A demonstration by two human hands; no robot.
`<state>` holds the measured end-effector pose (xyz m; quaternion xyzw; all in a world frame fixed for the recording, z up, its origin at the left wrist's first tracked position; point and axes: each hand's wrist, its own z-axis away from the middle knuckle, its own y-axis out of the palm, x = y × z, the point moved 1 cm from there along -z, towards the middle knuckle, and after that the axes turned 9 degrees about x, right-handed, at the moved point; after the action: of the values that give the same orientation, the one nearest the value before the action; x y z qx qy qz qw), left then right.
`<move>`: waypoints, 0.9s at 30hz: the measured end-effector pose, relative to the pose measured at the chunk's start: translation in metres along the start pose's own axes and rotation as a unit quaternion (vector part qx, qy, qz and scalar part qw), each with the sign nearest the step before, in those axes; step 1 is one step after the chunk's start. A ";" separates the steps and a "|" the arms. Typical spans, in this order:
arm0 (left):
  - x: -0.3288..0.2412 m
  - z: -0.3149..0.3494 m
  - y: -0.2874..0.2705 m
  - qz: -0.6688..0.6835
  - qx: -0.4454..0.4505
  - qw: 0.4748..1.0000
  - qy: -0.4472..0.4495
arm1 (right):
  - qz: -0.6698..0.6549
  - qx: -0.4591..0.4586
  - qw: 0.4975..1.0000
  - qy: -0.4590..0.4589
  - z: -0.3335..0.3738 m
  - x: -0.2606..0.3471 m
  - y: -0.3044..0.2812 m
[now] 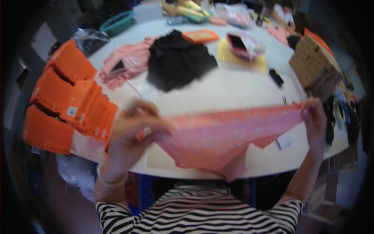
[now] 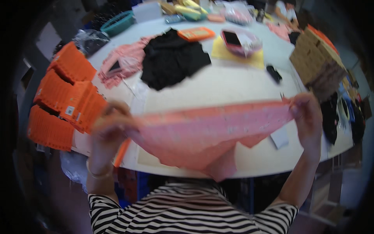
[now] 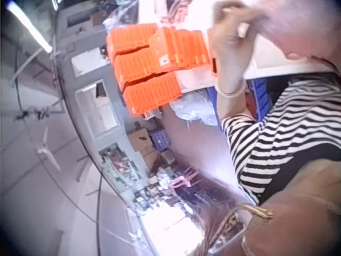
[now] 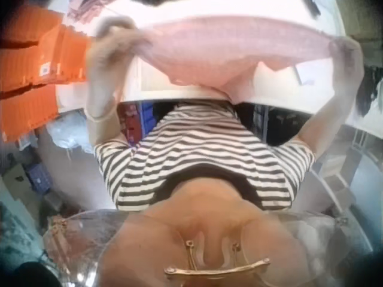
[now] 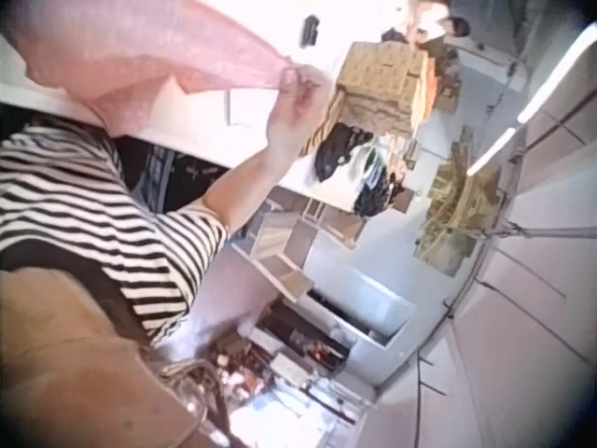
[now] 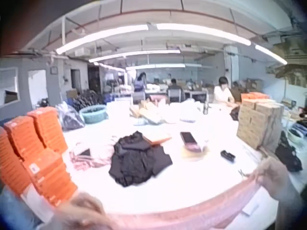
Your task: The person folds black and pink patterned underwear on a white table, inserts them into orange packaging, and stacks the packages. The person handles the items one at a time, folding them neatly before placing them into the packaging.
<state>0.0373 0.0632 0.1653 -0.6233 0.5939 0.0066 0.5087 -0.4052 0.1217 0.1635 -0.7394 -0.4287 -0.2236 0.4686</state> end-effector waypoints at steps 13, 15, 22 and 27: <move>-0.024 -0.009 -0.016 0.063 0.132 0.985 -0.090 | 0.079 0.042 0.996 -0.015 0.040 0.057 -0.046; -0.015 -0.009 -0.018 0.057 0.178 0.975 -0.120 | 0.073 0.063 0.995 -0.002 0.037 0.053 -0.045; -0.002 -0.007 -0.030 0.104 0.122 0.982 -0.103 | 0.068 0.024 0.997 -0.036 0.037 0.046 -0.047; -0.018 -0.003 -0.035 0.114 -0.067 0.991 -0.021 | 0.072 0.012 0.996 -0.057 0.044 0.055 -0.058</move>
<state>0.0558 0.0665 0.1999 -0.5840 0.6482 0.1174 0.4743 -0.4280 0.1953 0.2132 -0.7739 -0.4032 -0.1422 0.4673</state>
